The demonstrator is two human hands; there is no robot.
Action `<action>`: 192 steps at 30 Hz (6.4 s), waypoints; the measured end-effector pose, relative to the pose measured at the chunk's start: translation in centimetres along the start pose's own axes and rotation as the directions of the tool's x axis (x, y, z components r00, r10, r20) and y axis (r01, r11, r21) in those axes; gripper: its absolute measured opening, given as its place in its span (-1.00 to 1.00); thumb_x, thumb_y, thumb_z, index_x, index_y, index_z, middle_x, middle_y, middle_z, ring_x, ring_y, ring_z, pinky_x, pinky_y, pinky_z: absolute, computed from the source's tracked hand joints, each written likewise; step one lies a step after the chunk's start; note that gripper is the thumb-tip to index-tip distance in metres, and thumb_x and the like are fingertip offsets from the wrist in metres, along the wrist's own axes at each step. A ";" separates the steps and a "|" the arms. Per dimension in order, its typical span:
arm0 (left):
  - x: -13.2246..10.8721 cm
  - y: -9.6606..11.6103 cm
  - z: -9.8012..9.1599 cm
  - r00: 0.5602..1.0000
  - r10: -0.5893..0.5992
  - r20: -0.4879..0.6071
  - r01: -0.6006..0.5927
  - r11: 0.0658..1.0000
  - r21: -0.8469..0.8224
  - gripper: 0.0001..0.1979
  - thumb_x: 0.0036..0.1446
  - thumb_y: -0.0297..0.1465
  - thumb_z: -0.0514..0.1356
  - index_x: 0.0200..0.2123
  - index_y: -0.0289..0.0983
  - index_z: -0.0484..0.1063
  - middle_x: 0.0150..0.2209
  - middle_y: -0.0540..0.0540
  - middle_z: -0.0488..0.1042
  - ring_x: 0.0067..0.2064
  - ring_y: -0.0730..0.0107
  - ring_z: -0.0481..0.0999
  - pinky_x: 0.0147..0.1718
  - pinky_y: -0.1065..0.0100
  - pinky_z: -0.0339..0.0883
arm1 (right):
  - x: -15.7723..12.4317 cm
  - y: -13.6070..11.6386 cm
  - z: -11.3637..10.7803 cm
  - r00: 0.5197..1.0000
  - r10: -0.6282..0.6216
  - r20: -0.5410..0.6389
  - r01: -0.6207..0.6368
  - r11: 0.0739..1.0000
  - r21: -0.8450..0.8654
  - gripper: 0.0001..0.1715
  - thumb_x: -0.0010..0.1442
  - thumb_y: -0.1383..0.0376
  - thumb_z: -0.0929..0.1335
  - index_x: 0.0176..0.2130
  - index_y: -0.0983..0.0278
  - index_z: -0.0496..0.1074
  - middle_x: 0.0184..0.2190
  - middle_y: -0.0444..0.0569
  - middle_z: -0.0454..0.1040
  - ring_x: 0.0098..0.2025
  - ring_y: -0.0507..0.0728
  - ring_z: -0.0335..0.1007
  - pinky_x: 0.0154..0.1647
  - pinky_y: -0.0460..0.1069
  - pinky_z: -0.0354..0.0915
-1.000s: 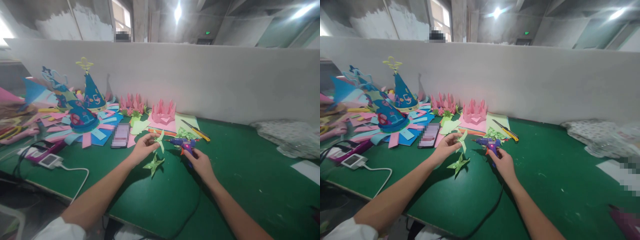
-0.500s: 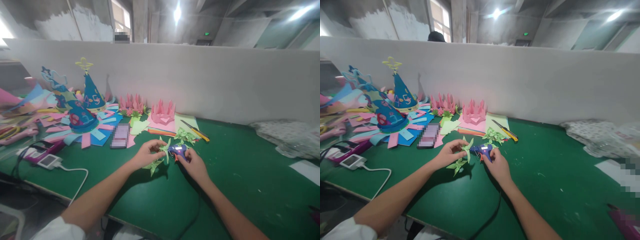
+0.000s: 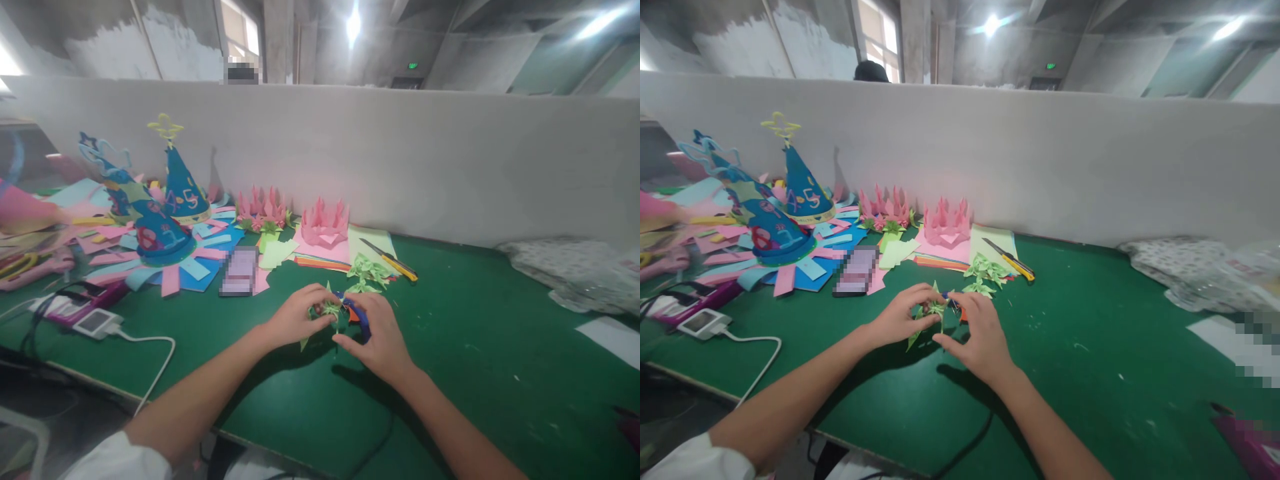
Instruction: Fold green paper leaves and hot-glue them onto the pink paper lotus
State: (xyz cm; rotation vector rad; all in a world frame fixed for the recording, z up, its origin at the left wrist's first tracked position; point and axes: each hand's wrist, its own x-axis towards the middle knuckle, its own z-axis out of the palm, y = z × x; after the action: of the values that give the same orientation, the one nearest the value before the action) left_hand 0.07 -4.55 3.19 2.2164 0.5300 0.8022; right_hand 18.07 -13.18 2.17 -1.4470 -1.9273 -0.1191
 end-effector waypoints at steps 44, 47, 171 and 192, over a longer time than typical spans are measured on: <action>-0.2 0.9 0.4 0.990 -0.110 0.088 0.121 0.985 -0.125 -0.79 0.01 -0.38 0.16 -0.22 -0.25 0.37 -0.44 0.04 0.31 -0.44 0.53 0.23 -0.43 0.49 0.17 | 0.7 -1.3 0.2 0.994 -0.009 -0.111 -0.004 0.993 -0.116 -0.90 0.08 0.32 0.32 -0.43 0.24 0.44 -0.39 -0.06 0.38 -0.30 0.11 0.24 -0.27 0.02 0.11; -0.2 0.9 0.4 0.990 -0.110 0.087 0.125 0.974 -0.191 -0.67 0.03 -0.28 0.17 -0.11 -0.24 0.34 -0.47 0.04 0.29 -0.45 0.52 0.25 -0.44 0.48 0.19 | 0.7 -1.1 0.2 0.995 0.000 -0.102 -0.013 0.992 -0.125 -0.91 0.06 0.31 0.32 -0.45 0.24 0.43 -0.38 -0.07 0.38 -0.29 0.11 0.24 -0.26 0.02 0.11; -0.1 -2.3 -1.7 0.899 -0.434 0.059 0.387 0.851 0.355 -0.79 0.03 -0.24 0.09 -0.50 -0.25 0.36 -0.53 0.00 0.41 -0.50 0.45 0.32 -0.52 0.44 0.05 | 1.6 4.2 -2.3 0.651 0.487 0.583 -0.434 0.868 -0.240 -0.53 -0.03 -0.13 0.31 -0.47 0.23 0.31 -0.55 -0.14 0.44 -0.55 0.04 0.30 -0.60 -0.10 -0.06; 0.5 -0.9 0.5 0.896 -0.437 0.072 0.397 0.718 -0.572 -0.66 -0.05 -0.17 0.24 -0.37 -0.36 0.37 -0.45 0.00 0.36 -0.46 0.58 0.28 -0.45 0.48 0.11 | 0.9 -0.6 2.1 0.886 0.385 0.259 -0.450 0.577 0.682 -0.64 0.07 0.15 0.36 -0.17 0.17 0.17 -0.36 -0.13 0.35 -0.36 0.04 0.34 -0.41 -0.09 0.31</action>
State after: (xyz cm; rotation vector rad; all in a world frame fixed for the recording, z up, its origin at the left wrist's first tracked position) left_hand 0.70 -3.90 2.43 1.4342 0.6858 0.6779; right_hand 16.47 -11.72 1.33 -1.2809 -1.3509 0.8661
